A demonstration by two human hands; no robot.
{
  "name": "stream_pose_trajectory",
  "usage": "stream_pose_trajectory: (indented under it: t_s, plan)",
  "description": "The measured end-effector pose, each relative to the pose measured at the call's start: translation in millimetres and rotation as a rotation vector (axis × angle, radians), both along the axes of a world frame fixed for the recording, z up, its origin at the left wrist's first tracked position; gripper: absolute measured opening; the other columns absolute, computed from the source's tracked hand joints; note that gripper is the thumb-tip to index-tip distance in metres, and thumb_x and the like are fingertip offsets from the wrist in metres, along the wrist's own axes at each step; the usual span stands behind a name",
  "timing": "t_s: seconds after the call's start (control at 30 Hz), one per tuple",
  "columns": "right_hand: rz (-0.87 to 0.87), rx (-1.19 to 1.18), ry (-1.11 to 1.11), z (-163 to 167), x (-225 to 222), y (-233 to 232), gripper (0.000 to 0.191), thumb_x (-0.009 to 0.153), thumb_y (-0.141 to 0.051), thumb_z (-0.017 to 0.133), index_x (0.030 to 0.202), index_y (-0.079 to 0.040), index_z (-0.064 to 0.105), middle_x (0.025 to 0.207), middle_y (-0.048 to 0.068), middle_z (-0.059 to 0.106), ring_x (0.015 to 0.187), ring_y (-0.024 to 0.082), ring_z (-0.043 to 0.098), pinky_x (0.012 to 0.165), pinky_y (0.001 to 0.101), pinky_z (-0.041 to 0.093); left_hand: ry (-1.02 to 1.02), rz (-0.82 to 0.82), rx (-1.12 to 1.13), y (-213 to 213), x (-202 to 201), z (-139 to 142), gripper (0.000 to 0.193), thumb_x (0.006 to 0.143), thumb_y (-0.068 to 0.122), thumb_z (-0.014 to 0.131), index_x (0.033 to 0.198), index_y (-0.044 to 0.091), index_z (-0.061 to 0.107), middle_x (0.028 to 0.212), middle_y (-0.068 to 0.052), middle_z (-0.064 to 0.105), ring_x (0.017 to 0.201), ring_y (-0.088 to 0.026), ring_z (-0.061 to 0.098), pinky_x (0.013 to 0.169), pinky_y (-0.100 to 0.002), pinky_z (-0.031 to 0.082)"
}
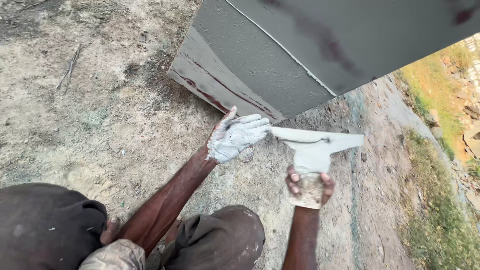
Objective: The person applies cement plaster to a vertical pillar using a trowel, smoothing the surface in repeated upward and downward strokes. The person occasionally scrapes excess material from the trowel with their hand.
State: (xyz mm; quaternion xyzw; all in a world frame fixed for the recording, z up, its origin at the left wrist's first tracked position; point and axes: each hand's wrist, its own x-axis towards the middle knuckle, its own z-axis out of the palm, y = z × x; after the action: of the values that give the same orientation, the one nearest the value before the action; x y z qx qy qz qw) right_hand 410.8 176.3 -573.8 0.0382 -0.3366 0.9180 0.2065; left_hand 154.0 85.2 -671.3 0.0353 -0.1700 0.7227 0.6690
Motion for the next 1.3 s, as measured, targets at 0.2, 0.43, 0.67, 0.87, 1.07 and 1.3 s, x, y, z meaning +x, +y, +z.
stream_pose_trajectory:
  t_s: [0.2, 0.43, 0.67, 0.87, 1.07, 1.3]
  plan:
    - [-0.132, 0.163, -0.192, -66, -51, -50, 0.066, 0.094, -0.021, 0.068, 0.149, 0.006, 0.042, 0.122, 0.029, 0.057, 0.100, 0.034, 0.064, 0.069, 0.0357, 0.062, -0.378, 0.059, 0.008, 2, 1, -13, 0.090, 0.100, 0.059, 0.056, 0.156, -0.006, 0.029, 0.162, -0.027, 0.035, 0.150, -0.040, 0.035, 0.118, -0.052, 0.039]
    - [-0.539, 1.701, -0.874, -93, -91, -95, 0.085, 0.082, -0.021, 0.069, 0.161, -0.020, 0.036, 0.165, 0.013, 0.036, 0.147, 0.037, 0.041, 0.115, 0.0577, 0.045, -0.116, 0.491, -0.241, -8, -21, 5, 0.097, 0.097, 0.063, 0.054, 0.155, -0.009, 0.027, 0.160, -0.032, 0.035, 0.150, -0.041, 0.037, 0.124, -0.052, 0.036]
    - [-0.559, 1.606, -1.111, -52, -41, -14, 0.084, 0.088, -0.016, 0.069, 0.164, -0.015, 0.031, 0.167, 0.011, 0.033, 0.153, 0.038, 0.027, 0.115, 0.0612, 0.037, 0.015, 0.402, -0.088, -15, -34, 31, 0.097, 0.098, 0.062, 0.054, 0.157, -0.009, 0.024, 0.163, -0.031, 0.033, 0.150, -0.042, 0.039, 0.123, -0.049, 0.039]
    - [-1.104, 2.888, -1.009, 118, -45, 92, 0.078, 0.099, -0.022, 0.078, 0.168, -0.015, 0.041, 0.178, 0.008, 0.027, 0.133, 0.026, 0.056, 0.093, 0.0425, 0.059, -0.088, 0.296, -0.262, -12, -35, 13, 0.078, 0.097, 0.056, 0.058, 0.142, -0.006, 0.043, 0.149, -0.025, 0.048, 0.136, -0.038, 0.052, 0.110, -0.045, 0.052]
    - [-1.130, 3.311, -0.836, 187, -86, 135, 0.053, 0.106, -0.022, 0.076, 0.155, -0.023, 0.056, 0.174, -0.002, 0.039, 0.115, 0.032, 0.060, 0.089, 0.0385, 0.055, -0.117, 0.280, -0.152, -17, -39, 24, 0.062, 0.101, 0.051, 0.059, 0.127, -0.004, 0.053, 0.144, -0.026, 0.053, 0.130, -0.038, 0.056, 0.106, -0.043, 0.056]
    - [-1.161, 3.340, -0.743, 189, -106, 135, 0.045, 0.106, -0.026, 0.077, 0.148, -0.023, 0.063, 0.168, -0.001, 0.046, 0.124, 0.038, 0.061, 0.088, 0.0402, 0.055, -0.135, 0.289, -0.200, -30, -43, 44, 0.061, 0.102, 0.049, 0.060, 0.131, -0.004, 0.046, 0.141, -0.025, 0.050, 0.124, -0.035, 0.058, 0.102, -0.035, 0.058]
